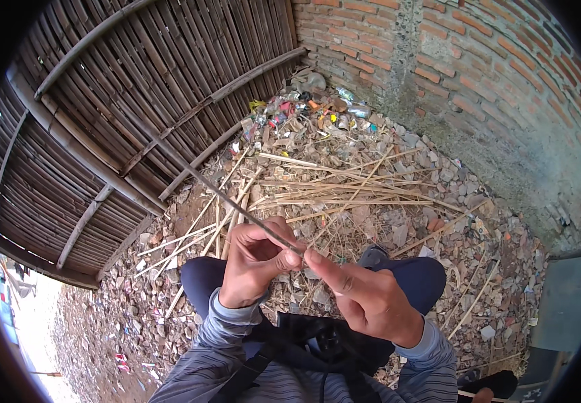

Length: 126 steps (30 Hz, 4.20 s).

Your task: The person uses a large blade to shave and smooth thin bamboo strips, holding the blade steady and pulling the strips against the edge by hand.

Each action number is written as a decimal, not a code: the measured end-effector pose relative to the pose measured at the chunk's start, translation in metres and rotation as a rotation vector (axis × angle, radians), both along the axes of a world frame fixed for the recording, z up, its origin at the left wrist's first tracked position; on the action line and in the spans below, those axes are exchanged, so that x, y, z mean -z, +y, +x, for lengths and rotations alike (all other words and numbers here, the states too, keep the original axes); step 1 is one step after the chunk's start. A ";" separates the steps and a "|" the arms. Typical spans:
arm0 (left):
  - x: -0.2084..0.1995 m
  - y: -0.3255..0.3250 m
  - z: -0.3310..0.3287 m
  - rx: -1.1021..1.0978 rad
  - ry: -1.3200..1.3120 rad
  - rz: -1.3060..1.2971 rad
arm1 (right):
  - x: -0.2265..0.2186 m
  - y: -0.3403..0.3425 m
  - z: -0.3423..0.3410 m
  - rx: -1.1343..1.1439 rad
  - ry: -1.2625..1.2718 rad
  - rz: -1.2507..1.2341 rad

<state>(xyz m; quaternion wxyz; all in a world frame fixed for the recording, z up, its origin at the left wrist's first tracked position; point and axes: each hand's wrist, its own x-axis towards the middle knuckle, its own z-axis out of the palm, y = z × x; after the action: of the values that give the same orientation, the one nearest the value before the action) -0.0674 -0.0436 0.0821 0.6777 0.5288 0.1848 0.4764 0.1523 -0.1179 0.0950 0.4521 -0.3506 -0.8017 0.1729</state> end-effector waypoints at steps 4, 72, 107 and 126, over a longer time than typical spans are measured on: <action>-0.001 -0.004 -0.002 0.005 -0.059 0.001 | -0.008 -0.003 0.007 -0.196 0.265 -0.459; 0.005 0.003 -0.011 -0.043 -0.149 0.034 | -0.005 0.014 -0.008 -0.104 0.024 -0.060; 0.009 0.006 -0.014 -0.046 -0.124 0.046 | 0.009 0.010 -0.021 -0.277 0.398 -0.295; -0.002 0.004 -0.016 -0.014 -0.167 0.077 | 0.020 0.013 -0.035 -0.183 0.442 -0.179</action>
<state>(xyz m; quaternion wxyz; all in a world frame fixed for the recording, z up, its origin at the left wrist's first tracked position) -0.0830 -0.0399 0.0841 0.6666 0.5116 0.1129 0.5302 0.1170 -0.1050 0.0751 0.5660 -0.2690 -0.6935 0.3555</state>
